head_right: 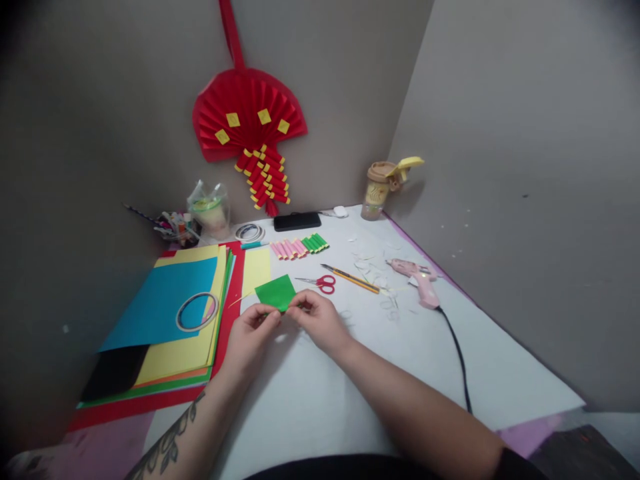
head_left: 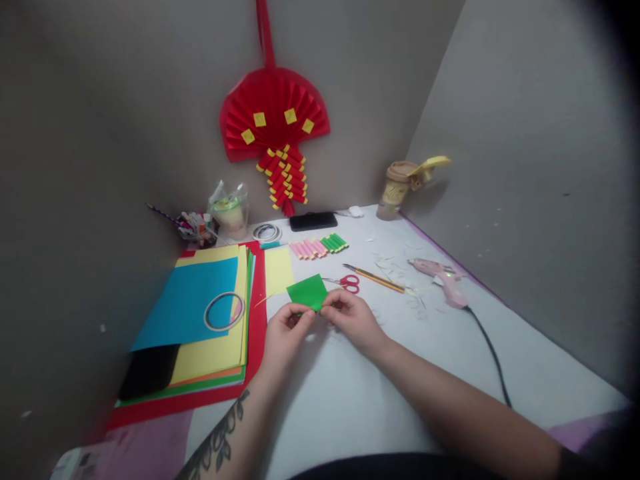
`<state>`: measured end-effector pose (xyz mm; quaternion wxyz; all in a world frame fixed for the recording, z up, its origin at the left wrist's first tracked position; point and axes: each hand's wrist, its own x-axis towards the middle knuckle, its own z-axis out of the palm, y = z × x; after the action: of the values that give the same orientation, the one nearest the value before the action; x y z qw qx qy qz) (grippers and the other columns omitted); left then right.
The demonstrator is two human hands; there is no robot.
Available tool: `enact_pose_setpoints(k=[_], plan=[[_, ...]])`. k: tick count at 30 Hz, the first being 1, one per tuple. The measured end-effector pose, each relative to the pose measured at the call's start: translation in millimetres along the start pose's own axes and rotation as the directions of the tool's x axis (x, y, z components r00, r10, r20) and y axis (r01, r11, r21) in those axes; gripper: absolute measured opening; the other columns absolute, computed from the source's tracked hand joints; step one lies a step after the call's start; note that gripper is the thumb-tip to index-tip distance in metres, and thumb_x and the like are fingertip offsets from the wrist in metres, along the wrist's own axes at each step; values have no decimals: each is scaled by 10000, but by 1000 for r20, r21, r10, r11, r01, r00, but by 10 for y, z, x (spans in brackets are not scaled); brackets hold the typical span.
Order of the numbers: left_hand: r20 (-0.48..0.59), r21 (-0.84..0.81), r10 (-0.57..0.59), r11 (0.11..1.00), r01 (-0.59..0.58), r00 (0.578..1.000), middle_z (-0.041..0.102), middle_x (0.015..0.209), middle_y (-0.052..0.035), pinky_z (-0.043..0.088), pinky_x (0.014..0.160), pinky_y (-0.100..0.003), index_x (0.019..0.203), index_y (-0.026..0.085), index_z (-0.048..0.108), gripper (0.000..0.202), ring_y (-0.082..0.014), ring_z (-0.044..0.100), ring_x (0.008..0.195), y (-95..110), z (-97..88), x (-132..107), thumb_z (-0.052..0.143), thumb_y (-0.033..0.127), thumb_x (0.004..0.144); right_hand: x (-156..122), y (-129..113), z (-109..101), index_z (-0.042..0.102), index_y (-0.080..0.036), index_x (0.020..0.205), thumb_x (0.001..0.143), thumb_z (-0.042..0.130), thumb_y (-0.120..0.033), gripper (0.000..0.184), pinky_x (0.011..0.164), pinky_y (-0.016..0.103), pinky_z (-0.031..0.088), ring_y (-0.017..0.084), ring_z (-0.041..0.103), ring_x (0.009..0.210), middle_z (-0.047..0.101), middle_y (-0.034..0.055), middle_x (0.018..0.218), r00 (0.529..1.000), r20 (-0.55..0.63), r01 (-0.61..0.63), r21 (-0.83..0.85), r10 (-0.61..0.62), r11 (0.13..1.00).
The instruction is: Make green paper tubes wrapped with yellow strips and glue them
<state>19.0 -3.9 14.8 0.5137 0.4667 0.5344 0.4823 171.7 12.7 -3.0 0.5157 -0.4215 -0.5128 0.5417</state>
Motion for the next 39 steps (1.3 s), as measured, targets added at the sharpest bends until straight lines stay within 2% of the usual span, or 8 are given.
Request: enact_pose_setpoints(k=[9,13,17,19,22,26,32,39], plan=[[-57,-72,10,997,-14,998,553,621,46,389,546,-178,719,174,498,242,-85,527,576,-86,47,22,713,281,685,-10,-39,100,483,-195,692,692,714,-326,266,478,232,463,90,504,506,511,-48,644,995,-94,-23,83,31,996],[-58,-274,-39,961,22,998,654,747,20,473,619,-237,939,222,416,423,-136,627,659,-74,93,18,734,236,660,-3,-21,122,438,-230,873,661,730,-288,365,475,209,468,100,534,567,525,-60,698,993,-104,-34,194,55,980],[-3,-334,-68,940,63,998,697,879,-42,497,701,-284,1223,226,352,677,-160,656,745,-84,82,31,736,209,665,1,-53,123,482,-211,1020,666,713,-264,426,494,220,457,97,543,552,572,-39,712,995,-55,-72,201,84,977],[57,-326,-49,943,65,997,696,936,-74,492,736,-284,1222,190,430,616,-166,652,794,-110,58,46,725,223,681,2,-65,119,524,-195,992,673,705,-260,372,503,226,445,96,540,545,581,-31,702,995,-34,-83,193,91,978],[130,-254,-22,966,55,991,695,948,-104,485,759,-284,1047,123,602,375,-178,639,818,-150,25,64,699,261,712,3,-66,110,561,-182,890,679,702,-255,264,515,227,425,94,532,542,584,-28,678,996,-12,-86,181,90,980],[84,-156,2,988,11,996,701,941,-96,483,746,-279,990,126,649,302,-180,632,813,-154,2,73,681,277,731,10,-55,74,581,-179,860,668,719,-279,257,547,240,426,117,563,590,620,-11,704,994,19,-110,168,108,980],[39,-63,21,998,-19,999,702,898,-79,475,713,-260,963,135,661,275,-176,624,797,-106,-26,74,676,282,731,23,-60,1,601,-170,871,648,742,-294,291,647,268,460,150,619,719,673,22,819,974,172,-179,165,150,970],[88,-40,37,999,-34,995,703,889,-75,476,710,-264,938,137,659,250,-177,623,791,-99,-18,56,662,295,744,22,-70,8,569,-171,763,666,709,-299,213,494,220,412,92,541,496,608,-34,585,979,52,-201,89,197,976]])
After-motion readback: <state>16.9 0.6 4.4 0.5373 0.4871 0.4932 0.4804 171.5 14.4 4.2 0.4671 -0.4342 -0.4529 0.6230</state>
